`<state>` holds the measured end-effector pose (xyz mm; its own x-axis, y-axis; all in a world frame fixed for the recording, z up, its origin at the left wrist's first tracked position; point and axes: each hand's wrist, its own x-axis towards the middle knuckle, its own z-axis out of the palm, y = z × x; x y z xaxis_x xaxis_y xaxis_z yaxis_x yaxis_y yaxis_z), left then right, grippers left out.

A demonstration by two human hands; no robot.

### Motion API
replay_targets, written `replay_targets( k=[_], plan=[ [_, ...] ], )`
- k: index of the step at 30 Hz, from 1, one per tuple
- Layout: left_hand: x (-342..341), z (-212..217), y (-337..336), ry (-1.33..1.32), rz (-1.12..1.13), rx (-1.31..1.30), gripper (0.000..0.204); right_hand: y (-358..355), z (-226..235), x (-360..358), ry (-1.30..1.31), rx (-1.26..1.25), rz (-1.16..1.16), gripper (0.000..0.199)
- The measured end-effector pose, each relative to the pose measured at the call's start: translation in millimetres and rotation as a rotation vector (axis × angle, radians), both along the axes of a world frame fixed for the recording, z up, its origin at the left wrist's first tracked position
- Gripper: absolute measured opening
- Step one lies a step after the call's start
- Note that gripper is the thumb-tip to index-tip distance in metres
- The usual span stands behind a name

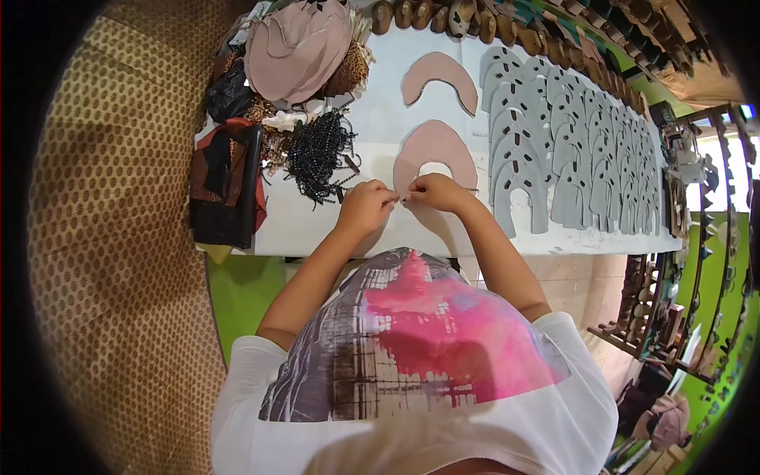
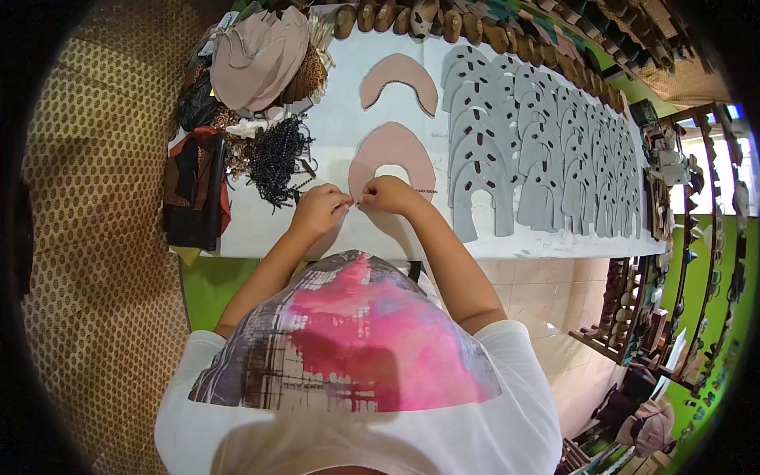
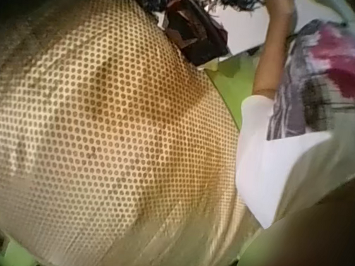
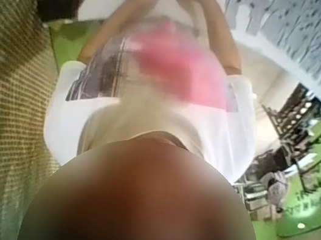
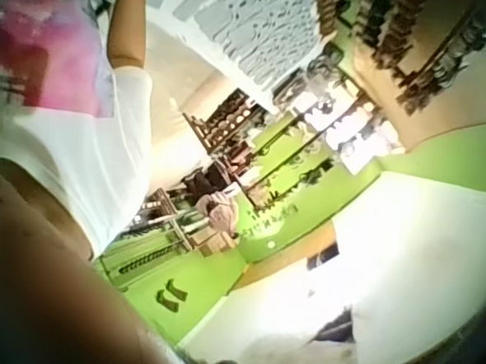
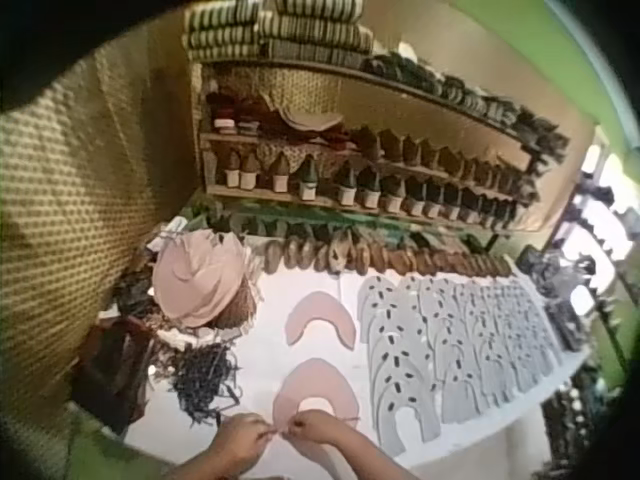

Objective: Arranging shoe upper components and attaching decorative black trim to them at a factory workstation.

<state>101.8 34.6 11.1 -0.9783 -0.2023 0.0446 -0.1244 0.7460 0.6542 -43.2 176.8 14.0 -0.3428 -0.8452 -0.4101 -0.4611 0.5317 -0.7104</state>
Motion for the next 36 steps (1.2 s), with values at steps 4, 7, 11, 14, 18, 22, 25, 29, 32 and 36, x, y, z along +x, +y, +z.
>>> replay_targets(
  k=[4, 7, 11, 14, 18, 22, 25, 29, 32, 36],
  plan=[
    [5.2, -0.4, 1.8, 0.098, -0.066, -0.125, 0.008, -1.2, -0.4, 2.5, -0.049, 0.015, -0.019, 0.019],
    [8.9, -2.1, 4.4, 0.145, -0.080, -0.208, 0.010, -2.0, -0.5, 4.4, -0.036, 0.010, -0.059, 0.018],
    [9.7, -4.9, 6.0, 0.126, -0.070, -0.257, 0.011, -3.7, -2.5, 7.4, 0.022, 0.015, -0.060, 0.021],
    [9.4, -3.5, 4.9, 0.119, -0.062, -0.244, 0.010, -7.0, -0.4, 10.7, 0.071, 0.035, -0.059, 0.018],
    [8.1, -3.3, 3.5, 0.111, -0.067, -0.233, 0.011, -8.1, -5.1, 11.9, 0.092, 0.039, -0.073, 0.018],
    [8.2, -1.9, 2.9, 0.089, -0.063, -0.219, 0.011, -11.2, -3.4, 16.4, 0.162, 0.071, -0.088, 0.020],
    [8.5, -0.5, 2.3, 0.088, -0.069, -0.224, 0.011, -15.0, -0.6, 21.7, 0.231, 0.110, -0.106, 0.021],
    [11.2, 2.4, -0.5, 0.121, -0.115, -0.218, 0.010, -15.6, 6.2, 29.6, 0.254, 0.123, -0.162, 0.021],
    [12.9, -0.9, -0.6, 0.202, -0.162, -0.254, 0.009, -15.1, 4.4, 32.2, 0.268, 0.115, -0.192, 0.021],
    [13.7, -2.6, -0.7, 0.235, -0.185, -0.304, 0.010, -15.5, 5.9, 33.8, 0.263, 0.134, -0.209, 0.020]
  ],
)
